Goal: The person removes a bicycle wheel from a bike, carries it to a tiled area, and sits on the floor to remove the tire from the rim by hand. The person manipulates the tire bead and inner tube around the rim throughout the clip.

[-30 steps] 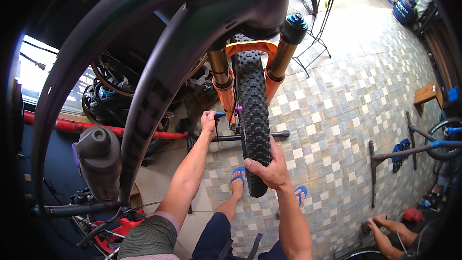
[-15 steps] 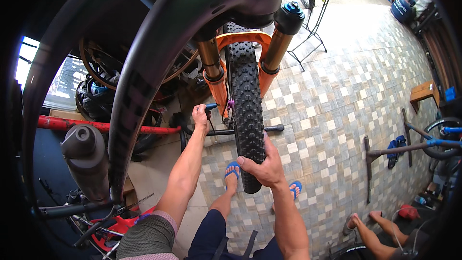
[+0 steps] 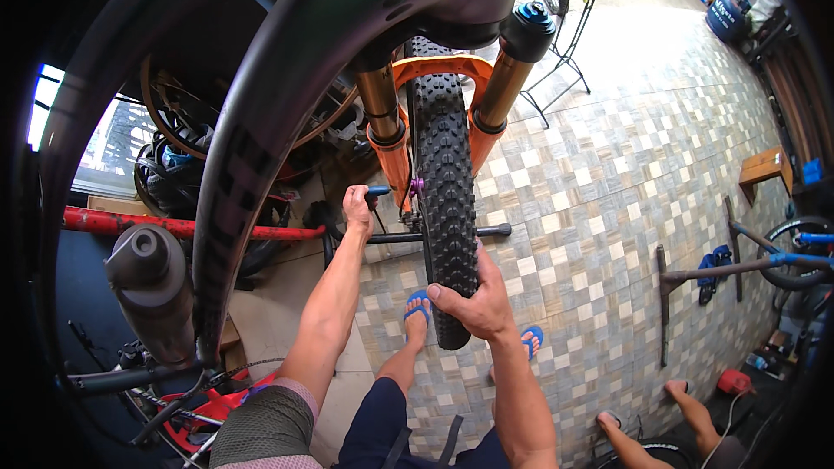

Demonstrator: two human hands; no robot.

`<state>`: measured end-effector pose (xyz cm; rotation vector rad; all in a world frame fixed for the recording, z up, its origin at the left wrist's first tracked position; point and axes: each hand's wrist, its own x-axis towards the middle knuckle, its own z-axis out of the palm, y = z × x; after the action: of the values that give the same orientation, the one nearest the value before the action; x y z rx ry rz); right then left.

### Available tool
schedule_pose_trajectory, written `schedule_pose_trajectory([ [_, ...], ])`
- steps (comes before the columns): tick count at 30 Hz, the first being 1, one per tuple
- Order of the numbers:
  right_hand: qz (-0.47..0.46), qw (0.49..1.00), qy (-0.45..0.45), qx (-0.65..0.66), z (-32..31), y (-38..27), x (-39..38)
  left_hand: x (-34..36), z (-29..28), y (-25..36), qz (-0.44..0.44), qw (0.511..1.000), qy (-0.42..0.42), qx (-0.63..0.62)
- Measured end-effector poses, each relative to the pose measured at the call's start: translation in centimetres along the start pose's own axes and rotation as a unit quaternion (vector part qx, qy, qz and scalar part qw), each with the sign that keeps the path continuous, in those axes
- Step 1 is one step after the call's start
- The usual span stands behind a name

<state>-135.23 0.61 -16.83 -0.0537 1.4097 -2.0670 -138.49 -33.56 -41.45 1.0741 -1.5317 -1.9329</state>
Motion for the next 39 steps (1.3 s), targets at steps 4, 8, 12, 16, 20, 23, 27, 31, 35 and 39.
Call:
schedule_pose_trajectory([
  [4,0.0,1.0,0.0,-0.01,-0.1,0.1,0.1,0.7,-0.1,-0.6,0.004,1.0,0.006,0.001],
  [8,0.0,1.0,0.005,-0.012,-0.2,0.3,0.1,1.0,0.3,-1.0,-0.004,1.0,0.021,0.01],
  [12,0.0,1.0,0.009,-0.018,0.0,0.1,0.1,1.4,0.0,-1.2,0.004,0.998,0.023,0.052],
  [16,-0.003,1.0,0.003,-0.024,-0.2,0.4,0.2,1.2,-0.1,-1.5,-0.004,0.998,0.028,0.052],
  [20,-0.001,1.0,0.006,-0.014,-0.5,0.8,0.2,0.1,0.8,-1.6,-0.002,0.998,0.049,0.029],
  [23,0.003,1.0,-0.004,-0.001,-0.3,0.4,0.1,0.2,0.0,-1.2,0.009,0.999,0.043,0.028],
  [27,0.008,1.0,-0.007,-0.005,-0.3,0.3,0.2,0.3,0.0,-0.9,0.015,0.999,0.04,0.018],
  [31,0.002,1.0,0.0,-0.009,-0.5,0.4,0.4,-0.1,1.1,-1.2,0.013,0.999,0.032,0.013],
  [35,0.006,1.0,-0.021,-0.002,0.1,0.2,0.4,1.2,-1.1,-1.3,0.155,0.986,0.032,0.045],
  [39,0.007,1.0,-0.009,-0.017,-0.5,0.8,0.3,1.0,-1.0,0.3,0.024,0.99,-0.045,0.134],
])
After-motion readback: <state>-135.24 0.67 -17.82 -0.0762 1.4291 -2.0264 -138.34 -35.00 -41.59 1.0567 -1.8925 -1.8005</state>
